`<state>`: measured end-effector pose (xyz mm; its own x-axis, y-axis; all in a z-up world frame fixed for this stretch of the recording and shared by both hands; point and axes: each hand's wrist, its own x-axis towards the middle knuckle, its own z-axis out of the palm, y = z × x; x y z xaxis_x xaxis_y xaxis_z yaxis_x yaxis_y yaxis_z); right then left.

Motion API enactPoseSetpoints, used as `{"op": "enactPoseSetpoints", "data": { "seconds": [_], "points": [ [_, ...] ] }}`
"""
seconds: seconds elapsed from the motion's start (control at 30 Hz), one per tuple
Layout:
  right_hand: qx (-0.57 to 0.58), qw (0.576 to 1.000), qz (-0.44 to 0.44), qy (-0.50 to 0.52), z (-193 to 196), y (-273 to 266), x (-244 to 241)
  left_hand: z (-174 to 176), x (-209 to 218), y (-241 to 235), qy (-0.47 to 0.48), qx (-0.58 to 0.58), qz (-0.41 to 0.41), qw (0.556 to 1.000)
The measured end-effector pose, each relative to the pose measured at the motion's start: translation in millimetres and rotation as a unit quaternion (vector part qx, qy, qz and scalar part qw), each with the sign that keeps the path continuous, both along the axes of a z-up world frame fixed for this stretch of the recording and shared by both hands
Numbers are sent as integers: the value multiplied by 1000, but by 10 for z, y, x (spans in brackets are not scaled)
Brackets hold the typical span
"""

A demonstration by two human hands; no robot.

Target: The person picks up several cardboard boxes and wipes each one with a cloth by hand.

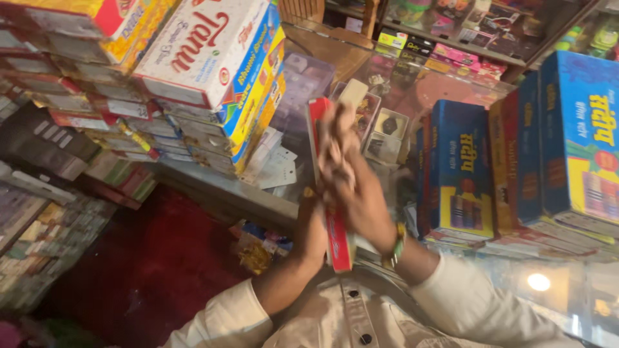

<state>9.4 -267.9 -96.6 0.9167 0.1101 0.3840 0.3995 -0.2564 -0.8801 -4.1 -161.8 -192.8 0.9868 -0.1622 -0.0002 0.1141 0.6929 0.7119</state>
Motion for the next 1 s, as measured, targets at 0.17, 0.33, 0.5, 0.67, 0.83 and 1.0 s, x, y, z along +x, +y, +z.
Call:
{"op": "enactPoseSetpoints", "data": {
  "seconds": [0.17, 0.33, 0.5, 0.67, 0.83, 1.0],
  "points": [
    [94, 984, -48, 147, 271, -39, 516, 251, -381, -16, 65, 57, -76, 993],
    [-67, 995, -21, -71, 14, 170, -208, 419, -79, 147, 55, -13, -39, 998],
    [-108, 978, 84, -156, 2, 201, -369, 344, 117, 390, 49, -72, -20, 996],
    [40, 984, -102, 143, 3, 142, 745, 309, -45, 365, 27, -51, -118, 991],
    [-72, 992, -107, 5, -473, 211, 200, 430, 165, 484, 28, -22, -43, 998],
    [-57, 993, 75, -70, -245, 271, -434, 248, 217, 683, -42, -69, -143, 986]
  ]
}}
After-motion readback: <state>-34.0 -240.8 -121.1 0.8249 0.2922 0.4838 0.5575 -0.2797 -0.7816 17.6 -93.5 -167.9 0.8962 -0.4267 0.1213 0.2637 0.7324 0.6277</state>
